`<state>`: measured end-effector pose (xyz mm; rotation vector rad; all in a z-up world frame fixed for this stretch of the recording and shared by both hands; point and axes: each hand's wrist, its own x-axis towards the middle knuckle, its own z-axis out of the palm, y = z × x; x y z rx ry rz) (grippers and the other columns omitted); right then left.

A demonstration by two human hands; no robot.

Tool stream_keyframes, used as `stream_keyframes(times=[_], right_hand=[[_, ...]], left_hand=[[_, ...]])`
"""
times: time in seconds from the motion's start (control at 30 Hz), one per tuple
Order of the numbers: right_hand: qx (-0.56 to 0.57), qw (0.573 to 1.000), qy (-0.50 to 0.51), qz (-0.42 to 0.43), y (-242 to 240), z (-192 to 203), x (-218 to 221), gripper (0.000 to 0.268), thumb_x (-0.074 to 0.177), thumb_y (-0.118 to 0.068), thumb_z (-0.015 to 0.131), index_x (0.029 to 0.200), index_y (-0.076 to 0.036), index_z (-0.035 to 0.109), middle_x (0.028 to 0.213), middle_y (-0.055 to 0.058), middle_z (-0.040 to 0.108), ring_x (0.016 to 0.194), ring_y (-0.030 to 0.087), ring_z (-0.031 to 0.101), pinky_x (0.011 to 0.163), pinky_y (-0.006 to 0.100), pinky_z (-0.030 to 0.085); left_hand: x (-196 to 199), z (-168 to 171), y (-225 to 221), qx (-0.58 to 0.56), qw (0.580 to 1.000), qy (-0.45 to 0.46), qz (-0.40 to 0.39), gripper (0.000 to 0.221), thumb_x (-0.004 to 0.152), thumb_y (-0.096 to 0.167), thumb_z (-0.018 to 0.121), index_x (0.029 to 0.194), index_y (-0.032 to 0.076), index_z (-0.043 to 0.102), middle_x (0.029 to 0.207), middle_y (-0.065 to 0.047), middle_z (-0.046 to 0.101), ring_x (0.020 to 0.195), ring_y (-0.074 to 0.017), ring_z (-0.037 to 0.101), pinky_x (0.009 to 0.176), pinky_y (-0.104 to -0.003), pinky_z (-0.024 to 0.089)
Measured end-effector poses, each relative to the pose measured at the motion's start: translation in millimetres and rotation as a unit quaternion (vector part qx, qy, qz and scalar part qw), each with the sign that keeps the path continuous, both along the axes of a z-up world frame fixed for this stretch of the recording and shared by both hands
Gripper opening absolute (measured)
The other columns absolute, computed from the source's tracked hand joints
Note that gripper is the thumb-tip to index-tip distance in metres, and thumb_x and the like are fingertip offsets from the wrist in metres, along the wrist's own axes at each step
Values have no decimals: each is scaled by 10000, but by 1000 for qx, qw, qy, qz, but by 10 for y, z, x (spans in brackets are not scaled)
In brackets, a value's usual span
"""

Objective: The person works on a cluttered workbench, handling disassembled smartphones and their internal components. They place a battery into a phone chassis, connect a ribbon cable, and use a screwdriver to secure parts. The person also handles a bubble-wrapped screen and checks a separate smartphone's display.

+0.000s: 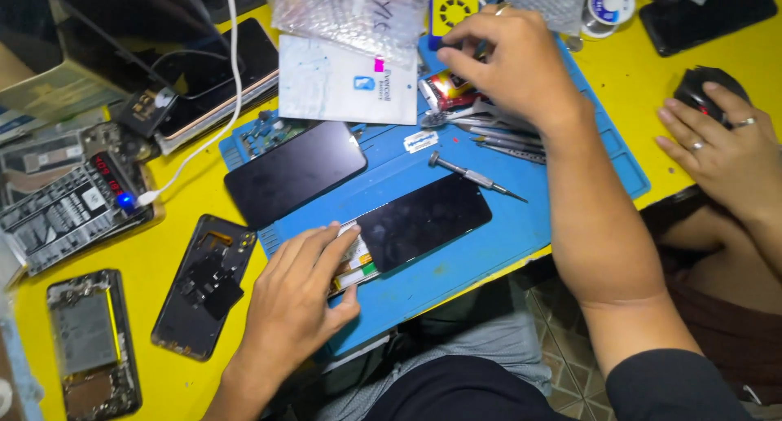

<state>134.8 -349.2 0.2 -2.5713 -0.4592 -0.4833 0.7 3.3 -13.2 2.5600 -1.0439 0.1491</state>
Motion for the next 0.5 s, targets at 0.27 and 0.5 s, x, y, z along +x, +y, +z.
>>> stream_keyframes(times=[0.27,0.5], right_hand=[[14,995,48,91,19,-7,-19,128,993,-198,807,1051,-86,788,986,67,776,865,233,666,826,407,459],[-17,987,63,144,41,-49,-24,154,1019,-155,810,1090,-20,787,1014,124,766,881,250,700,806,381,495]], left_hand=[[18,14,-9,22,1000,12,14,625,764,222,729,1369,131,600,1307,-102,662,1188,-301,622,998,-437,507],[15,92,-23,6,1000,17,2,634,765,195,727,1375,92,588,1275,-150,653,1164,-339,618,989,-458,490]])
